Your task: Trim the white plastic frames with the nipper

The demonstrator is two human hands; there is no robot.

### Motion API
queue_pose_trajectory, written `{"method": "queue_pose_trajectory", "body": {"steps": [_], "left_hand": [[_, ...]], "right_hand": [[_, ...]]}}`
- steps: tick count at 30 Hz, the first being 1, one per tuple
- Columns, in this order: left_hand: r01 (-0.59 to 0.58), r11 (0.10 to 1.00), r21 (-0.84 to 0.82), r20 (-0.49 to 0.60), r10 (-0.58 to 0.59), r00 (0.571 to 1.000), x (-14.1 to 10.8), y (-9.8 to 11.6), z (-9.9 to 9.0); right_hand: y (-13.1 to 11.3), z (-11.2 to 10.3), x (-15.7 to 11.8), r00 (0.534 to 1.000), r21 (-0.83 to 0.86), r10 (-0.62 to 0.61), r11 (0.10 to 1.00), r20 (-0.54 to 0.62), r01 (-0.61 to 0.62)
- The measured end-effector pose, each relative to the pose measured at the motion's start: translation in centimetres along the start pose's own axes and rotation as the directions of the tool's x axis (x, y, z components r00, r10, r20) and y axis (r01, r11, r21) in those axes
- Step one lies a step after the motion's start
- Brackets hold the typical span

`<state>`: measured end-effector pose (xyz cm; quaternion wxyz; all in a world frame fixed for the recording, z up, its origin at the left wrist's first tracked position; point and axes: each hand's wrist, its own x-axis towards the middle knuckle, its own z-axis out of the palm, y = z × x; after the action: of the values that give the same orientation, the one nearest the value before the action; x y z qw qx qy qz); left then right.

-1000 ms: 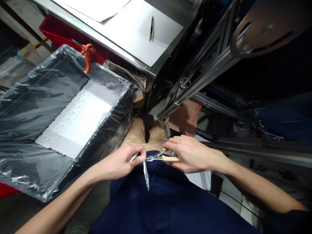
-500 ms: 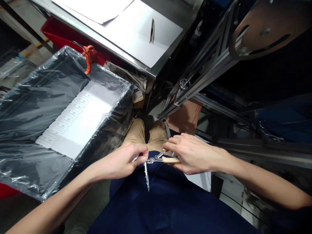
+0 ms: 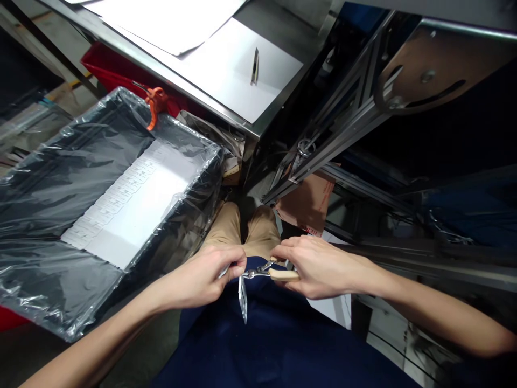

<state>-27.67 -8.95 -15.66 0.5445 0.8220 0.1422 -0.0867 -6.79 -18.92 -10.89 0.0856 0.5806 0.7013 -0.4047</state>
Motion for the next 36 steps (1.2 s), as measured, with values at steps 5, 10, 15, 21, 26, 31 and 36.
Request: {"method": "queue_pose_trajectory", "body": {"steps": [5,10,15,21,26,31,36], "left_hand": [[-0.022,0.999,-0.026,-0.082,0.02,0.996,-0.1,-0.5,1.0],[-0.031,0.999,0.015,-0.066,0.032,0.997,-0.2,-0.5,1.2],[-0.035,0.999,0.031,-0.023,0.036,0.999,0.0,0.1,0.7],[-0.018,1.0,0.025,0.018,0.018,1.0,0.4,0.6,0.5],[-0.005,1.0,0.026,0.026,0.005,1.0,0.3,0.6,0.7],[-0.003,1.0,0.013,0.018,0.002,1.0,0.2,0.5,0.8],[-0.003,1.0,0.009,0.005,0.003,1.0,0.4,0.4,1.0]], "right_hand": [[0.1,0.1,-0.2,1.0,0.015,0.028,0.999,-0.014,-0.028],[-0.1,0.2,-0.2,0.999,-0.036,0.034,0.999,-0.023,-0.035],[-0.4,-0.2,-0.3,1.0,-0.112,0.004,0.994,-0.02,-0.007],[-0.2,-1.1,-0.2,0.994,-0.249,-0.109,0.963,-0.015,0.101],[0.1,-1.8,0.0,0.987,-0.281,-0.16,0.947,0.004,0.155],[0.0,-2.0,0.3,0.985,-0.278,-0.173,0.945,0.029,0.174],[0.4,-1.8,0.7,0.985,-0.273,-0.168,0.946,0.042,0.173]]}}
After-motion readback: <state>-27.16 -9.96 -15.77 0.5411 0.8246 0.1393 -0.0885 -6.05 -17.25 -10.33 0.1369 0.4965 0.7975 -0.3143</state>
